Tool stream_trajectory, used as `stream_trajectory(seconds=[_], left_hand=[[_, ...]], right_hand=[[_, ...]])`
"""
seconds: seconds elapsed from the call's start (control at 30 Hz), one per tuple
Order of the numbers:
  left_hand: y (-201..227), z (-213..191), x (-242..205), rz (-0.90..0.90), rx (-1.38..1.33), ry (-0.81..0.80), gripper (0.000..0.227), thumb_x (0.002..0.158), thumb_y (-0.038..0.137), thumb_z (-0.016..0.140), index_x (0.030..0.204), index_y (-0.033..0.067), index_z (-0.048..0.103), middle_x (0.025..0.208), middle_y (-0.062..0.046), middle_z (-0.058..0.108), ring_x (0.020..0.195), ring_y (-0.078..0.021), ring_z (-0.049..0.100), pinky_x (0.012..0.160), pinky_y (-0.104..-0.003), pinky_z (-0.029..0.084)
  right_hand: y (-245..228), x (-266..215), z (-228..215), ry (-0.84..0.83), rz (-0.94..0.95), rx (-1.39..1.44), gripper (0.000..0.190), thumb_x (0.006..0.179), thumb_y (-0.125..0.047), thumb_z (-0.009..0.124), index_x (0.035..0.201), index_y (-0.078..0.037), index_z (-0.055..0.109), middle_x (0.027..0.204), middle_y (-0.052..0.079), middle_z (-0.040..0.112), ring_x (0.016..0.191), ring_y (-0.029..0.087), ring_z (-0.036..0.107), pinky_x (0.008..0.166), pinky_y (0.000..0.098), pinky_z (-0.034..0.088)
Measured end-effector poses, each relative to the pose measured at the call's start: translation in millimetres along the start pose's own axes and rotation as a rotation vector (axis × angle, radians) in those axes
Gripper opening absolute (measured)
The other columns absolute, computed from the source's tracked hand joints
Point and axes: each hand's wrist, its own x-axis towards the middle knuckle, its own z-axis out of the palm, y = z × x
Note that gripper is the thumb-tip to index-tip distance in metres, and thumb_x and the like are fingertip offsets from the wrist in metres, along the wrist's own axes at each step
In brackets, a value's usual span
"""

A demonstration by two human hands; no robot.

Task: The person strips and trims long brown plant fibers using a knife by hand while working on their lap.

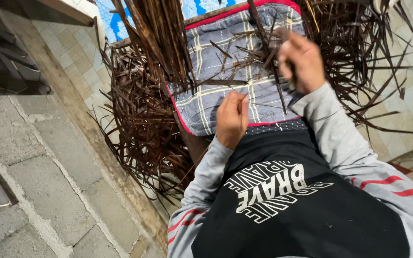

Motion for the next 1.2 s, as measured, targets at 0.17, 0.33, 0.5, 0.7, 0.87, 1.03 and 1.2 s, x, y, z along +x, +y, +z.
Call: stream_trajectory(seconds=[0.17,0.33,0.5,0.7,0.87,1.03,1.2], left_hand=[[-17,-18,-1,-0.199,0.02,0.108,0.015,0.104,0.014,0.056,0.095,0.005,0.062,0.082,-0.006,0.057,0.07,-0.0189,0.052,0.065,-0.034,0.045],[-8,-21,13,-0.163,0.027,0.142,0.02,0.107,0.016,0.055,0.118,0.004,0.067,0.105,-0.013,0.07,0.099,-0.0286,0.068,0.094,-0.038,0.053],[-6,-11,16,-0.199,-0.024,0.128,0.029,0.111,0.017,0.044,0.127,0.0054,0.065,0.111,-0.013,0.065,0.104,-0.0296,0.067,0.094,-0.039,0.052],[-11,-4,11,-0.151,0.073,0.129,0.016,0.106,0.009,0.056,0.114,0.0042,0.068,0.107,-0.012,0.069,0.103,-0.029,0.067,0.095,-0.039,0.053],[1,-20,8,-0.22,0.017,0.071,0.018,0.107,0.013,0.055,0.111,0.0049,0.071,0.104,-0.013,0.071,0.099,-0.0328,0.071,0.09,-0.041,0.055],[-17,-18,-9,-0.38,-0.281,0.029,0.02,0.107,0.009,0.055,0.117,0.0007,0.07,0.111,-0.018,0.075,0.092,-0.0227,0.069,0.089,-0.039,0.057],[-21,-27,-8,-0.454,-0.295,-0.013,0.026,0.108,0.011,0.05,0.124,0.0012,0.068,0.1,-0.013,0.071,0.085,-0.0174,0.063,0.081,-0.033,0.055]], right_hand=[[-7,9,-5,-0.026,-0.072,0.093,0.041,0.108,-0.018,0.064,0.146,-0.005,0.058,0.078,0.003,0.052,0.047,0.008,0.04,0.04,0.0181,0.031],[8,-27,43,-0.314,0.086,-0.087,0.061,0.103,-0.024,0.061,0.158,-0.006,0.042,0.072,0.007,0.057,0.039,0.01,0.041,0.035,0.0217,0.033],[19,-42,56,-0.613,0.173,0.087,0.076,0.105,-0.014,0.056,0.171,-0.016,0.017,0.074,0.005,0.053,0.042,0.011,0.048,0.037,0.0218,0.041],[19,-37,45,-0.385,0.133,0.031,0.055,0.104,-0.018,0.06,0.154,0.001,0.048,0.076,0.008,0.055,0.04,0.011,0.043,0.039,0.0209,0.033],[19,-24,40,-0.359,0.037,0.046,0.026,0.104,-0.013,0.062,0.125,0.002,0.063,0.074,0.011,0.056,0.037,0.012,0.047,0.037,0.0229,0.035],[41,11,13,-0.229,-0.071,0.167,0.035,0.106,-0.008,0.062,0.14,-0.003,0.058,0.078,0.021,0.058,0.039,0.019,0.052,0.035,0.0297,0.038],[14,23,-15,-0.053,-0.188,0.15,0.034,0.114,-0.014,0.053,0.146,-0.002,0.056,0.084,0.008,0.055,0.043,0.01,0.049,0.04,0.0211,0.037]])
